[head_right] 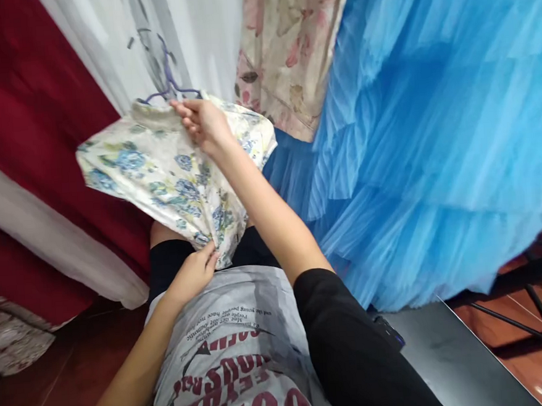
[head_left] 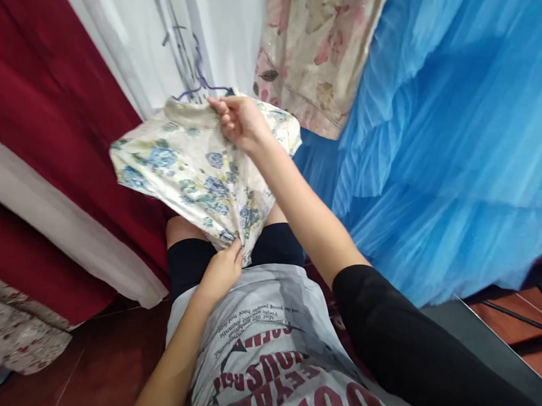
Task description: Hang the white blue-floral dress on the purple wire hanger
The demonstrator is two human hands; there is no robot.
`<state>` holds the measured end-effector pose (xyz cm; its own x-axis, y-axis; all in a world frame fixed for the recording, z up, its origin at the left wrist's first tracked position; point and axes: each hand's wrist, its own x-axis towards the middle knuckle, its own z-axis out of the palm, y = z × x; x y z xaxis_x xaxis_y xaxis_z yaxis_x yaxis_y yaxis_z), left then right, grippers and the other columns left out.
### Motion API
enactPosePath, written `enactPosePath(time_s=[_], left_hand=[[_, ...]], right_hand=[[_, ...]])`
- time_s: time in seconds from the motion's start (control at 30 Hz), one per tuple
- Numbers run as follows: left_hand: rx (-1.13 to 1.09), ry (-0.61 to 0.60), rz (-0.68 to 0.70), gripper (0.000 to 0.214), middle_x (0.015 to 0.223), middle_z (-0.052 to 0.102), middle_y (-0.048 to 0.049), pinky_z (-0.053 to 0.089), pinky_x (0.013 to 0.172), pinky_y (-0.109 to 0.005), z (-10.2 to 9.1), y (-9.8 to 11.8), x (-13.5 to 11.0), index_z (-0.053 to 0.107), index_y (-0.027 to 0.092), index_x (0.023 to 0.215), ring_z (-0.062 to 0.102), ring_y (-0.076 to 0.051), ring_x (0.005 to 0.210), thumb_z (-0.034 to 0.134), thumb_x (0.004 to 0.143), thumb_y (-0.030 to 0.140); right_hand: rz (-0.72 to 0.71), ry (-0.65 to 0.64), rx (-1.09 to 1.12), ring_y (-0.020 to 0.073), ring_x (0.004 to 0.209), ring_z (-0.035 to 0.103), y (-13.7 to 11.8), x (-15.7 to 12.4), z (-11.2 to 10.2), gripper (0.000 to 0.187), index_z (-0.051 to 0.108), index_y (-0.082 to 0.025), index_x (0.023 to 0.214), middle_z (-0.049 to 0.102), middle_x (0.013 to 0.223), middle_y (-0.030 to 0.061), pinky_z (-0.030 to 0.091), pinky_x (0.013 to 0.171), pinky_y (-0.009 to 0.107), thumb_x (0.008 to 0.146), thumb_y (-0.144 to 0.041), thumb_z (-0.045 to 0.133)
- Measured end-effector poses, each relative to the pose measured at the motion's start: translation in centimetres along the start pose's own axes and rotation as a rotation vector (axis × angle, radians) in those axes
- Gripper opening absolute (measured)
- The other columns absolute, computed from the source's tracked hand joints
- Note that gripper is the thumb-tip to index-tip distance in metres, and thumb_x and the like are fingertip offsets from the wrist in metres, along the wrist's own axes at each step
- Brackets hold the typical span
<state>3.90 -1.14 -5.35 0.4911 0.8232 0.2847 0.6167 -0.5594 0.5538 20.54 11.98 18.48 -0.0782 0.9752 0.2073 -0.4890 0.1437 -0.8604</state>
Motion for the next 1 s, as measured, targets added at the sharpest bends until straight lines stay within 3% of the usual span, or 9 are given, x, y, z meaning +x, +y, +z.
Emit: enactPosePath(time_s=[0.03, 0.17, 0.3, 0.37, 0.5, 0.67, 0.77, 0.87, 1.0], left_hand=[[-0.022, -0.016, -0.002, 0.020, 0.079, 0.070, -0.0083, 0.044, 0.065, -0.031, 0.0, -0.4, -0.2, 0.065, 0.025, 0.104, 0.069, -0.029, 0.075, 0.046, 0.098, 0.031], [-0.106, 0.063, 0.035, 0.024, 0.089, 0.070, -0.0082, 0.048, 0.074, -0.032, -1.8, -1.6, 1.2, 0.064, 0.024, 0.108, 0.068, -0.026, 0.081, 0.045, 0.100, 0.036], [-0.203, 0.434, 0.147, 0.045, 0.086, 0.065, -0.0031, 0.049, 0.078, -0.031, -8.4, 0.4, 6.7, 0.042, 0.021, 0.141, 0.064, -0.019, 0.078, 0.049, 0.100, 0.040], [-0.179, 0.604, 0.271, 0.047, 0.084, 0.062, -0.0014, 0.049, 0.080, -0.031, -12.4, 2.4, 10.4, 0.038, 0.022, 0.145, 0.062, -0.017, 0.076, 0.045, 0.103, 0.041], [0.062, 0.586, 0.451, 0.029, 0.085, 0.063, -0.0035, 0.047, 0.086, -0.034, -17.5, 6.2, 16.0, 0.062, 0.018, 0.114, 0.062, -0.019, 0.085, 0.043, 0.104, 0.039], [0.145, 0.645, 0.496, 0.027, 0.084, 0.063, -0.0050, 0.046, 0.086, -0.033, -18.5, 8.7, 18.2, 0.063, 0.016, 0.090, 0.060, -0.019, 0.089, 0.048, 0.103, 0.034], [-0.089, 0.838, 0.444, 0.028, 0.078, 0.061, -0.0024, 0.046, 0.078, -0.028, -20.5, 7.1, 19.0, 0.062, 0.018, 0.086, 0.061, -0.017, 0.085, 0.054, 0.100, 0.040], [-0.440, 1.052, 0.292, 0.036, 0.069, 0.055, 0.0000, 0.044, 0.068, -0.025, -23.6, 2.4, 19.5, 0.055, 0.020, 0.073, 0.060, -0.015, 0.078, 0.062, 0.096, 0.047], [-1.035, 1.086, -0.168, 0.042, 0.057, 0.042, 0.0052, 0.040, 0.062, -0.022, -24.7, -4.9, 18.5, 0.042, 0.019, 0.067, 0.048, -0.008, 0.061, 0.050, 0.104, 0.037]], right_hand=[[-0.006, -0.013, -0.032, -0.0022, 0.051, 0.043, -0.5, -0.2, 0.1, 0.052, 0.061, -0.005, 0.102, 0.049, 0.069, -0.0077, 0.031, 0.052, 0.009, 0.107, -0.041, 0.023], [-0.139, -0.102, -0.191, 0.0062, 0.051, 0.048, -0.1, -2.8, -0.2, 0.024, 0.066, -0.013, 0.100, 0.053, 0.059, -0.0046, 0.035, 0.046, 0.015, 0.096, -0.035, 0.059], [-0.226, -0.107, -0.322, 0.0095, 0.049, 0.048, 0.8, -4.9, -0.5, 0.020, 0.070, -0.014, 0.096, 0.055, 0.054, -0.0022, 0.035, 0.045, 0.020, 0.092, -0.033, 0.062], [-0.253, -0.103, -0.363, 0.0090, 0.046, 0.045, 0.7, -5.2, -0.5, 0.020, 0.069, -0.016, 0.089, 0.055, 0.051, -0.0026, 0.033, 0.044, 0.021, 0.091, -0.035, 0.063], [-0.309, -0.102, -0.431, 0.0079, 0.041, 0.038, 0.8, -4.6, -0.8, 0.025, 0.066, -0.017, 0.076, 0.052, 0.046, -0.0039, 0.028, 0.042, 0.021, 0.091, -0.037, 0.062], [-0.398, -0.022, -0.519, 0.0080, 0.039, 0.033, 3.5, -3.3, -1.9, 0.033, 0.063, -0.017, 0.062, 0.044, 0.038, -0.0054, 0.026, 0.044, 0.022, 0.091, -0.032, 0.056], [-0.368, 0.003, -0.591, 0.0083, 0.040, 0.037, 5.5, -3.5, -3.0, 0.035, 0.059, -0.017, 0.052, 0.045, 0.037, -0.0040, 0.030, 0.046, 0.022, 0.086, -0.025, 0.056], [-0.305, -0.014, -0.603, 0.0089, 0.040, 0.040, 6.7, -4.3, -4.0, 0.034, 0.058, -0.017, 0.048, 0.047, 0.037, -0.0027, 0.032, 0.047, 0.022, 0.081, -0.023, 0.055], [-0.279, -0.121, -0.598, 0.0086, 0.037, 0.039, 7.4, -5.0, -4.2, 0.030, 0.063, -0.017, 0.052, 0.048, 0.037, -0.0028, 0.032, 0.046, 0.023, 0.079, -0.027, 0.055]])
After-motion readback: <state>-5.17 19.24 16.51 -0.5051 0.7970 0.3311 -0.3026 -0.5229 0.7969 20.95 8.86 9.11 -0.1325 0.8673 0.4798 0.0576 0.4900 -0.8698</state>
